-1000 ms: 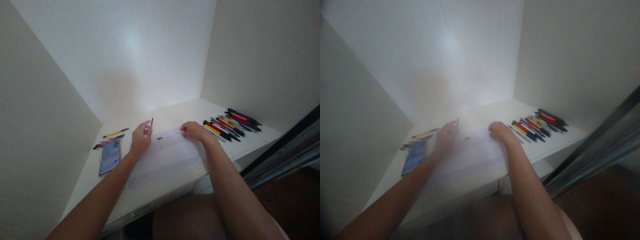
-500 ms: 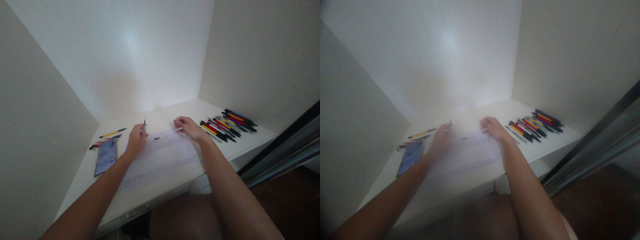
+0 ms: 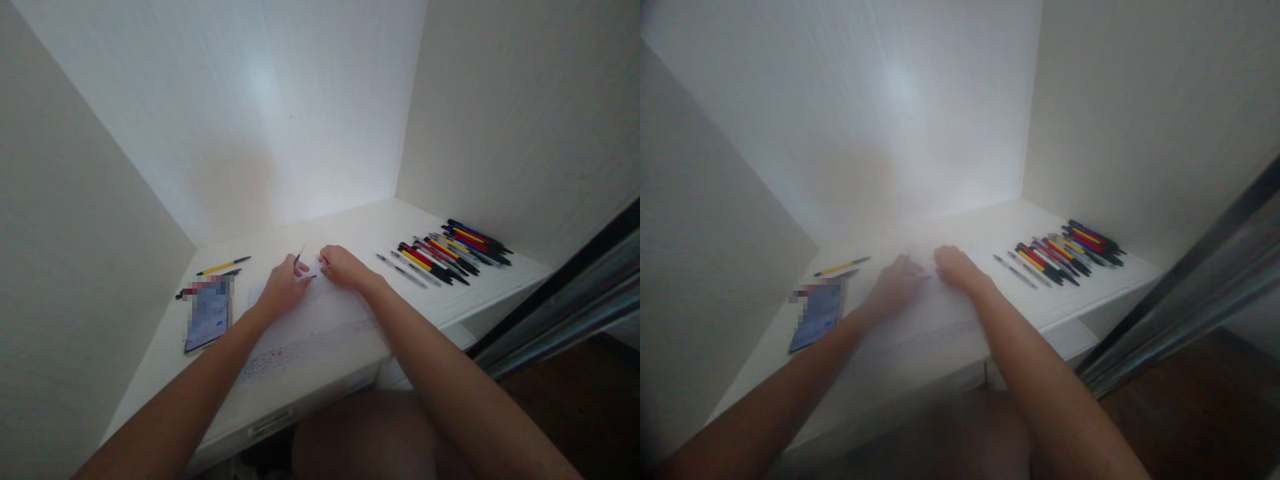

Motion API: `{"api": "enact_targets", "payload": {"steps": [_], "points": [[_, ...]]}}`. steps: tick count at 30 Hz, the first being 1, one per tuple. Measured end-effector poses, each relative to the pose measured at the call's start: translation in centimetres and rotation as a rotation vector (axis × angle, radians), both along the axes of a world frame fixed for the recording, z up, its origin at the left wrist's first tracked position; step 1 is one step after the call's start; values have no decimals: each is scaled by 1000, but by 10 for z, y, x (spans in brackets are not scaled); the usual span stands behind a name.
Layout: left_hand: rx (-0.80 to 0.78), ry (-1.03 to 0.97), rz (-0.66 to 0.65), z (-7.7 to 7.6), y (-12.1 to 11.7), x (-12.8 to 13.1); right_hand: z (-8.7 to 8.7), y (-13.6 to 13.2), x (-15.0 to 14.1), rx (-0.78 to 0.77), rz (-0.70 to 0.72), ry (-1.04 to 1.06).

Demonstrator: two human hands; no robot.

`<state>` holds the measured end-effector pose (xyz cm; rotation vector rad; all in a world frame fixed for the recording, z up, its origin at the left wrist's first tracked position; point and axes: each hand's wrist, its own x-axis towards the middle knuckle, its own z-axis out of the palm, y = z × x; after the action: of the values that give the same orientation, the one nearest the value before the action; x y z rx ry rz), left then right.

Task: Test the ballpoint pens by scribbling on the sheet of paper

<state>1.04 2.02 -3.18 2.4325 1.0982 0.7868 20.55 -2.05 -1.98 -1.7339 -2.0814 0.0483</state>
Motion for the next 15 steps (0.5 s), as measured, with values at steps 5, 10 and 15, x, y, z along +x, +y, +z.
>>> {"api": "enact_targets", "payload": {"steps": [5,10,15], "points": [[77,83,-55,-9,4,2,1,-4,-2,-51,7,30],[55,90,-12,-10,2,5,-1,-13,-4,-55,53,202],[56,1,-27,-8,-3,9,-3,-17,-3,-3,75,325]]}}
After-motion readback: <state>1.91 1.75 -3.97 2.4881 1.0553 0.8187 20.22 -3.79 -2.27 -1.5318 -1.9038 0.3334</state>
